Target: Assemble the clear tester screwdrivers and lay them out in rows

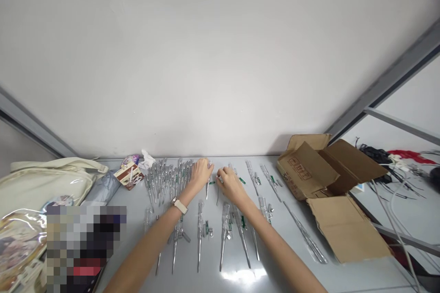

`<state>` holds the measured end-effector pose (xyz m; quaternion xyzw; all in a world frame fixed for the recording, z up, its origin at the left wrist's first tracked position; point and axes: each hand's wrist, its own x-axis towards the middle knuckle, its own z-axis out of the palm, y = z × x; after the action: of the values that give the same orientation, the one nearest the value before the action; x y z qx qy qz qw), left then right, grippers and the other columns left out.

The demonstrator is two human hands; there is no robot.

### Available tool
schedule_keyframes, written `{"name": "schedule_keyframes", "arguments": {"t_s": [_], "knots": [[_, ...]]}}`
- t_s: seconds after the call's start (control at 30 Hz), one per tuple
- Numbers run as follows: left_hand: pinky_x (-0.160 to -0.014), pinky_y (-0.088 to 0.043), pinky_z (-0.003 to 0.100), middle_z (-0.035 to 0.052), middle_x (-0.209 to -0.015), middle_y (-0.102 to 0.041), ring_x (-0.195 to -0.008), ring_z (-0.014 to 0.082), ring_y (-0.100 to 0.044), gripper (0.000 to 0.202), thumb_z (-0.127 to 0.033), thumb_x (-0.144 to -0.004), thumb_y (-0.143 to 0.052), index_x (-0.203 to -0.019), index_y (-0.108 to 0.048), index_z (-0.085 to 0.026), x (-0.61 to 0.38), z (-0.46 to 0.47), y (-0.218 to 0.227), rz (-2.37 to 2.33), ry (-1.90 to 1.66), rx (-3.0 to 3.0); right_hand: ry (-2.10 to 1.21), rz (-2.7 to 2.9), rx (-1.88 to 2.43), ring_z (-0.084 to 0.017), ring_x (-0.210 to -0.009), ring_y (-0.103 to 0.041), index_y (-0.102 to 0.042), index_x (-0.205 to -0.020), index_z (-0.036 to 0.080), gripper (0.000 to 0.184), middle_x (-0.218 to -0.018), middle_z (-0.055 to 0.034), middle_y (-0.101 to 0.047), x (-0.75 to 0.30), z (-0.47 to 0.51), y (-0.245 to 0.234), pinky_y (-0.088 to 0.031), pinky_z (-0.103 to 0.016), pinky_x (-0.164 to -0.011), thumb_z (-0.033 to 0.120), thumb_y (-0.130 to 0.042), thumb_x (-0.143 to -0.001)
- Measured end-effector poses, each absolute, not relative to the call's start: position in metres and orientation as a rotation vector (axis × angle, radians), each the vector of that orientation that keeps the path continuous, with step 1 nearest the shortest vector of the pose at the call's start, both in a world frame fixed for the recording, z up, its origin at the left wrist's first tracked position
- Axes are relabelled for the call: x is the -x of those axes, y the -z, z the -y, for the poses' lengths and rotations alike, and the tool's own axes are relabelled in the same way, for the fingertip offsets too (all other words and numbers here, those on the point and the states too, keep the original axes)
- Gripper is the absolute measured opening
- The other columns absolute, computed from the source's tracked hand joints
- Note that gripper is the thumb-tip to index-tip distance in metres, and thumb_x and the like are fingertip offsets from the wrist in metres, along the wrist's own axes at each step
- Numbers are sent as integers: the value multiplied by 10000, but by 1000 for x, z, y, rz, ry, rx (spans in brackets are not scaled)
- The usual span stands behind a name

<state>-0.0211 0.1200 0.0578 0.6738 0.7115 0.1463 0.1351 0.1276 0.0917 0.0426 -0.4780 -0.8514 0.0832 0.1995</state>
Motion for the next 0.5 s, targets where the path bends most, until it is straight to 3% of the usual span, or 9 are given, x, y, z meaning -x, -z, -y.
{"name": "schedule_keyframes", "arguments": {"t_s": [0.23,0.5], "knots": [[-783,-434,284,111,-1006,-692,-956,212,-660,200,-251,-964,-462,-1008,-626,-144,23,-119,-60,-2091,-344,-1951,-54,2433,1339,-232,-893,-535,-552,-893,186,82,-940,-80,-584,-114,-85,-32,-398,-330,-805,105,-549,-910],[-756,-442,293,135,-1023,-688,-950,232,-676,229,-301,-957,-500,-1074,-592,-127,26,-103,-63,-2096,-296,-1958,-64,2412,1402,-227,-913,-543,-620,-961,165,100,-978,-76,-594,-128,-85,-36,-391,-325,-818,207,-661,-880]]}}
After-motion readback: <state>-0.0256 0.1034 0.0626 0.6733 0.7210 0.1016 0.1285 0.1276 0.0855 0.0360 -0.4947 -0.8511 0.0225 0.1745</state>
